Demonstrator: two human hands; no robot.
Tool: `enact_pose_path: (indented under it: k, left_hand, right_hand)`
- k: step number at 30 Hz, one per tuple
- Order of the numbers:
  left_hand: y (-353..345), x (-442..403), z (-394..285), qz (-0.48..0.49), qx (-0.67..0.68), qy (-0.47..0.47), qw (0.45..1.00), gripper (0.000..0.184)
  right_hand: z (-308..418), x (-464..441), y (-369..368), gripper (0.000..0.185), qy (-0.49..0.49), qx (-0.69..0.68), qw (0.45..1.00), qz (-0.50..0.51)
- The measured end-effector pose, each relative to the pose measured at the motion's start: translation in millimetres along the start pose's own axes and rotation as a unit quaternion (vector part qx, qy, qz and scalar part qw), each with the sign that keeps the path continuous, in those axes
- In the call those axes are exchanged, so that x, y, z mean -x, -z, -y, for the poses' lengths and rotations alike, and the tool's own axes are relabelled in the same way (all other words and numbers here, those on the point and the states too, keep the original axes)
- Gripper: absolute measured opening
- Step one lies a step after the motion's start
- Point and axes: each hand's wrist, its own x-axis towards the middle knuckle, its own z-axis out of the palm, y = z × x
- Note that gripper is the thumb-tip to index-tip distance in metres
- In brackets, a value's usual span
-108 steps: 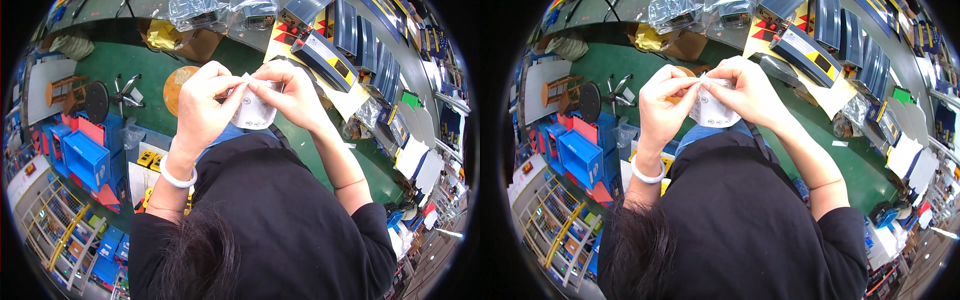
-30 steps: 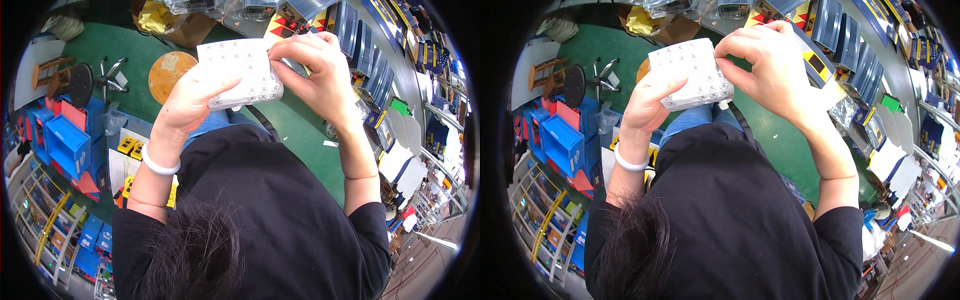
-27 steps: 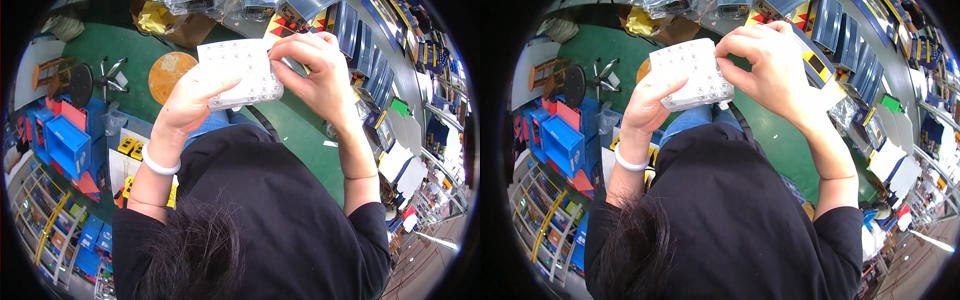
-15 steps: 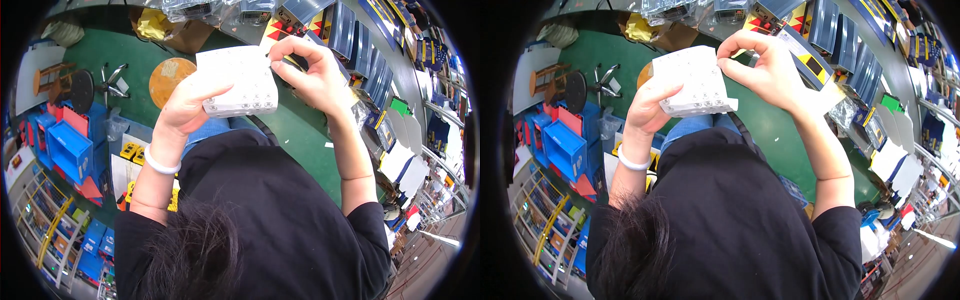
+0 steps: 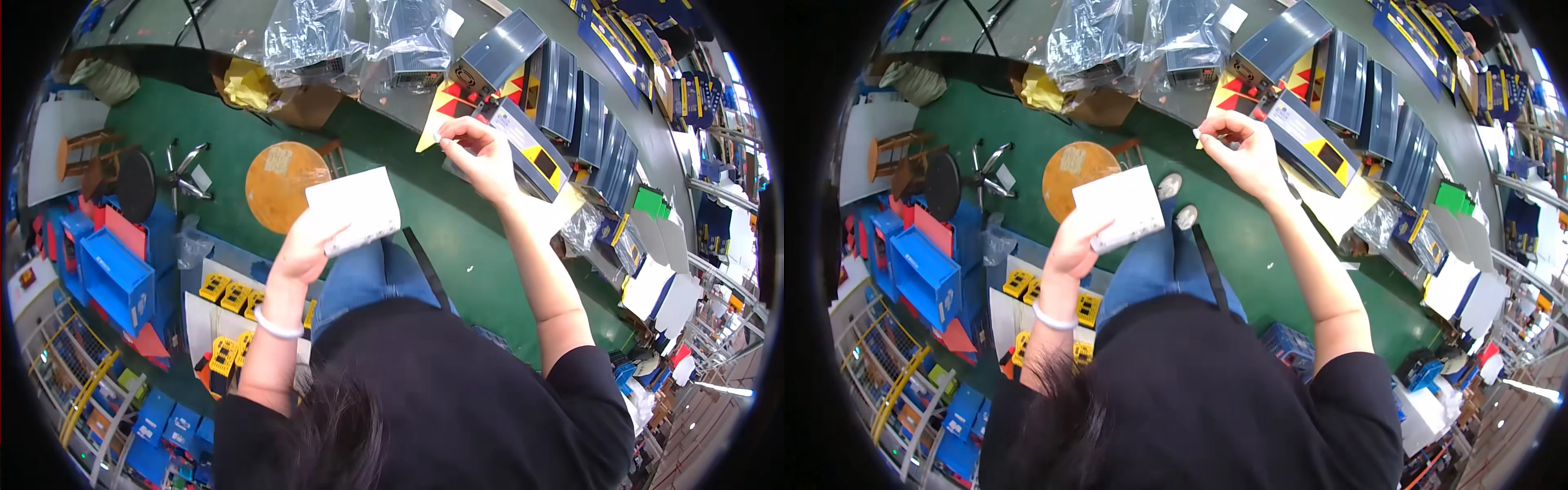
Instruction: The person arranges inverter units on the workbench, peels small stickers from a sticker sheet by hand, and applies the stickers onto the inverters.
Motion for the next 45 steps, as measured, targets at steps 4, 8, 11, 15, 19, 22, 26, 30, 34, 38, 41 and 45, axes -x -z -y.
enact_pose_path:
  k: [4,8,11,15,19,22,26,30,34,38,41,45]
  left_hand:
    - [24,-11,30,-0.036,0.023,0.021,0.999,0.046]
    - [42,-21,57,-0.065,0.05,0.058,0.995,0.044]
    - [47,-26,71,-0.072,0.058,0.074,0.993,0.042]
    - [52,-33,80,-0.063,0.056,0.088,0.993,0.04]
    - [53,-37,83,-0.061,0.069,0.095,0.991,0.039]
    - [56,-37,89,-0.058,0.065,0.114,0.99,0.039]
    - [55,-35,95,-0.058,0.052,0.113,0.991,0.037]
    - [57,-34,98,-0.061,0.054,0.115,0.99,0.037]
    - [58,-36,99,-0.058,0.058,0.127,0.989,0.037]
    - [57,-39,98,-0.054,0.061,0.126,0.989,0.037]
    - [56,-40,96,-0.057,0.063,0.128,0.988,0.036]
    - [56,-40,96,-0.057,0.066,0.134,0.987,0.036]
  right_hand:
    - [-56,-38,-10,0.007,0.054,0.103,0.993,-0.025]
    - [-67,-71,-12,0.008,0.187,0.236,0.951,-0.074]
    - [-58,-85,-8,0.01,0.221,0.296,0.918,-0.147]
    - [-61,-108,9,0.012,0.35,0.428,0.821,-0.142]
    - [-57,-115,16,0.011,0.376,0.464,0.795,-0.107]
    - [-54,-120,16,0.011,0.393,0.476,0.783,-0.08]
    - [-49,-128,15,0.011,0.407,0.511,0.757,-0.024]
    - [-44,-132,16,0.011,0.402,0.538,0.741,0.009]
    - [-41,-133,17,0.013,0.395,0.556,0.731,0.03]
    - [-42,-134,18,0.013,0.4,0.563,0.723,0.037]
    - [-41,-134,19,0.014,0.404,0.562,0.72,0.042]
    - [-40,-134,18,0.015,0.398,0.564,0.722,0.05]
